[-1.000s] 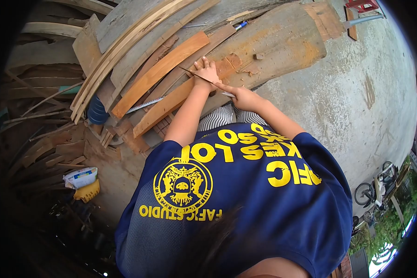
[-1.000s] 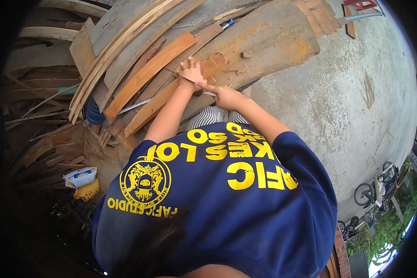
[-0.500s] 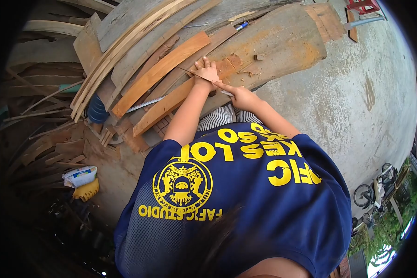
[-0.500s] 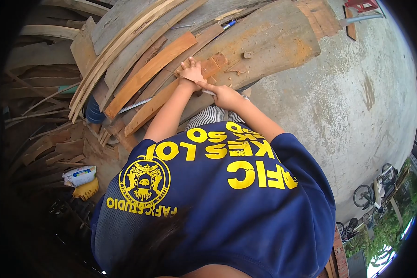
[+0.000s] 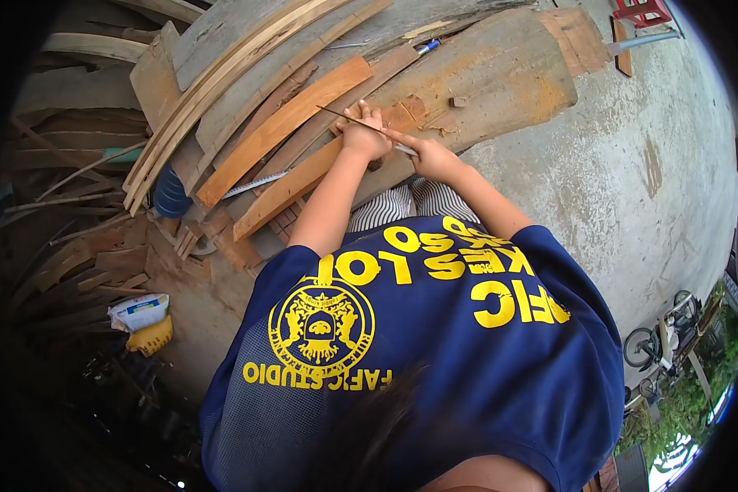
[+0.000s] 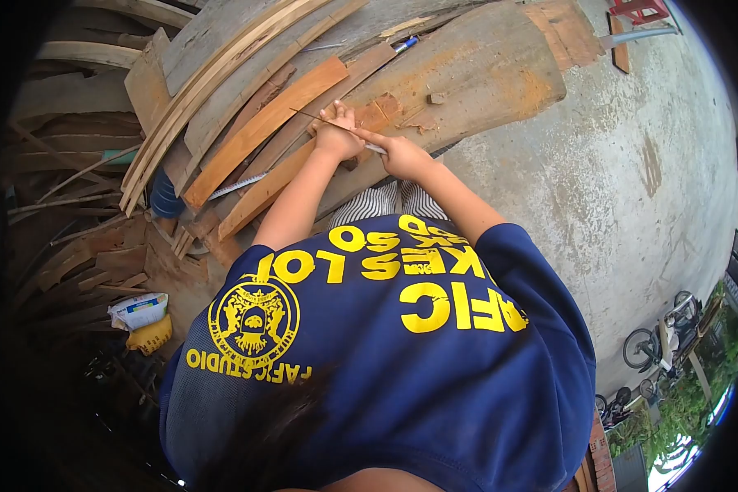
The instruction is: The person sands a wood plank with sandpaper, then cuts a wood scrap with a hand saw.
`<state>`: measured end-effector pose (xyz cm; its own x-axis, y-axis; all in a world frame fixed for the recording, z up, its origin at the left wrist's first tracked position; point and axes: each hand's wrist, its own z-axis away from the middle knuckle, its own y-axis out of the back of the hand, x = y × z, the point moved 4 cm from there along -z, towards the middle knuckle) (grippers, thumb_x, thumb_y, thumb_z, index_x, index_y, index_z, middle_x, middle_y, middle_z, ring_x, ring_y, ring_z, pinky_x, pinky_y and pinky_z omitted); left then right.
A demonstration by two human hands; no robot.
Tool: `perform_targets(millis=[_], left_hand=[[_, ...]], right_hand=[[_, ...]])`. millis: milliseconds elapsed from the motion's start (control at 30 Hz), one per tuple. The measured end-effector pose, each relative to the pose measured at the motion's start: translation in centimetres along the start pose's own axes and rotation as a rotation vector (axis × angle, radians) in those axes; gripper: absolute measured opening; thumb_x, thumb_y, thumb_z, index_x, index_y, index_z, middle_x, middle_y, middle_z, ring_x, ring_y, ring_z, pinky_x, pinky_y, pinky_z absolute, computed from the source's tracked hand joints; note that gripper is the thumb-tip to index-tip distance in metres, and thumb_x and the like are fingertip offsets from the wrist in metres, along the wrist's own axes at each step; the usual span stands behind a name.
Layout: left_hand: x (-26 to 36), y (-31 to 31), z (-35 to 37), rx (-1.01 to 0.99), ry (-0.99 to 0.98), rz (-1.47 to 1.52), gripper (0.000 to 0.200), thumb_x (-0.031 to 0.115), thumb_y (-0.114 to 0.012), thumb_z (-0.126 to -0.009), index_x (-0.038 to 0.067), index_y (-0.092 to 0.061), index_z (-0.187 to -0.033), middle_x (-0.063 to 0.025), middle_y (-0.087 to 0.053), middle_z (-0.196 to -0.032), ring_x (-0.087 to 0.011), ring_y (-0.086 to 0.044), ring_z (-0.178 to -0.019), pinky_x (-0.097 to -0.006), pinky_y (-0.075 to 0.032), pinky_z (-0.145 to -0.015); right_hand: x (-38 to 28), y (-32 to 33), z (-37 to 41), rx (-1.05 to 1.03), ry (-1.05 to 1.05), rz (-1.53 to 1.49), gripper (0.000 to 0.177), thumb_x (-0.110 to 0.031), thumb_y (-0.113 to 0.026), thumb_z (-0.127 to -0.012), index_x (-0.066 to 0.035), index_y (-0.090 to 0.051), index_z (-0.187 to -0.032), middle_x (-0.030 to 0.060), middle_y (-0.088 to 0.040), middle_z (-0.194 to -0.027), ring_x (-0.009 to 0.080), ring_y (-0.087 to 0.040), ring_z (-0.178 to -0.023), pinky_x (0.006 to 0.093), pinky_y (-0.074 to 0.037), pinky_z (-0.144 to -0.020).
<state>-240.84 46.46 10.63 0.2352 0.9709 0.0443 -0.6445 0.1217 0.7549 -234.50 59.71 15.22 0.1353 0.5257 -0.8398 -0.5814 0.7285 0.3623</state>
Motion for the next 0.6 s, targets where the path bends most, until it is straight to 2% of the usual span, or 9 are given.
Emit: perform_targets(millis=[67, 133, 167, 233, 300, 333, 400, 433, 600], left_hand=[[0.1, 0.6, 0.2, 0.006, -0.005, -0.039, 0.081, 0.043, -0.059, -0.077, 0.005, -0.027, -0.141, -0.0204, -0.016, -0.151, -0.0486, -0.025, -0.133, -0.0620, -0.030, -0.100], [0.1, 0.9, 0.6, -0.060, -0.022, -0.001, 0.071, 0.036, -0.054, -0.082, 0.000, -0.029, -0.139, -0.0232, -0.015, -0.150, -0.0500, -0.022, -0.133, -0.0645, -0.023, -0.103], [-0.2, -0.1, -0.1, -0.060, -0.023, -0.001, 0.071, 0.036, -0.054, -0.082, 0.000, -0.029, -0.139, -0.0232, -0.015, -0.150, -0.0500, -0.022, -0.133, -0.0645, -0.023, -0.103], [-0.4, -1.8, -1.5, 0.057, -0.086, -0.042, 0.072, 0.033, -0.057, -0.080, 0.000, -0.030, -0.138, -0.0239, -0.016, -0.150, -0.0506, -0.023, -0.133, -0.0641, -0.025, -0.102], [-0.1, -0.5, -0.4, 0.037, -0.047, -0.025, 0.077, 0.034, -0.060, -0.077, 0.002, -0.030, -0.139, -0.0227, -0.017, -0.150, -0.0505, -0.024, -0.132, -0.0629, -0.029, -0.101], [-0.1, -0.1, 0.0, 0.016, -0.010, -0.011, 0.081, 0.035, -0.064, -0.073, 0.003, -0.030, -0.139, -0.0214, -0.018, -0.150, -0.0503, -0.026, -0.131, -0.0617, -0.032, -0.100], [-0.1, -0.2, -0.2, 0.027, -0.013, -0.002, 0.081, 0.034, -0.064, -0.073, 0.003, -0.030, -0.139, -0.0216, -0.018, -0.150, -0.0506, -0.026, -0.131, -0.0618, -0.032, -0.100], [-0.1, -0.1, -0.1, 0.037, -0.016, 0.006, 0.081, 0.034, -0.064, -0.073, 0.003, -0.030, -0.139, -0.0218, -0.019, -0.150, -0.0509, -0.026, -0.131, -0.0619, -0.032, -0.100], [0.1, 0.0, 0.2, 0.030, -0.010, -0.007, 0.081, 0.034, -0.065, -0.073, 0.003, -0.030, -0.139, -0.0220, -0.018, -0.150, -0.0515, -0.026, -0.131, -0.0622, -0.032, -0.100]], right_hand=[[-1.5, -0.4, 0.4, -0.043, -0.037, 0.019, 0.069, 0.001, -0.045, -0.078, -0.032, -0.039, -0.138, 0.0244, -0.062, -0.092, 0.0392, -0.061, -0.078, 0.0434, -0.048, -0.072], [-1.5, -1.0, 1.1, -0.069, -0.002, 0.011, 0.070, 0.002, -0.044, -0.077, -0.032, -0.039, -0.138, 0.0243, -0.062, -0.092, 0.0391, -0.061, -0.078, 0.0435, -0.048, -0.073], [-1.5, -1.1, 1.4, -0.099, 0.033, 0.004, 0.071, 0.002, -0.044, -0.077, -0.032, -0.039, -0.139, 0.0243, -0.062, -0.092, 0.0389, -0.061, -0.077, 0.0436, -0.048, -0.073], [-0.1, -0.1, 1.6, -0.110, -0.005, 0.035, 0.072, 0.002, -0.043, -0.077, -0.032, -0.036, -0.140, 0.0264, -0.062, -0.094, 0.0391, -0.061, -0.080, 0.0437, -0.048, -0.074], [1.9, 1.7, 2.0, 0.175, -0.008, -0.043, 0.074, 0.002, -0.043, -0.077, -0.032, -0.033, -0.142, 0.0282, -0.061, -0.096, 0.0402, -0.061, -0.084, 0.0441, -0.048, -0.077], [2.1, 2.2, 2.4, 0.174, -0.006, -0.042, 0.074, 0.002, -0.043, -0.077, -0.032, -0.033, -0.142, 0.0282, -0.061, -0.096, 0.0402, -0.061, -0.084, 0.0441, -0.048, -0.077], [2.9, 3.7, 3.7, 0.303, -0.120, 0.020, 0.075, 0.002, -0.043, -0.077, -0.031, -0.030, -0.143, 0.0297, -0.060, -0.100, 0.0416, -0.060, -0.090, 0.0451, -0.048, -0.080], [2.6, 4.0, 4.3, 0.302, -0.120, 0.022, 0.075, 0.002, -0.043, -0.077, -0.031, -0.030, -0.143, 0.0297, -0.060, -0.100, 0.0416, -0.060, -0.090, 0.0451, -0.048, -0.080], [0.4, 3.9, 7.8, 0.107, -0.374, 0.102, 0.075, 0.002, -0.041, -0.077, -0.030, -0.028, -0.143, 0.0319, -0.059, -0.102, 0.0426, -0.059, -0.095, 0.0461, -0.047, -0.084]])
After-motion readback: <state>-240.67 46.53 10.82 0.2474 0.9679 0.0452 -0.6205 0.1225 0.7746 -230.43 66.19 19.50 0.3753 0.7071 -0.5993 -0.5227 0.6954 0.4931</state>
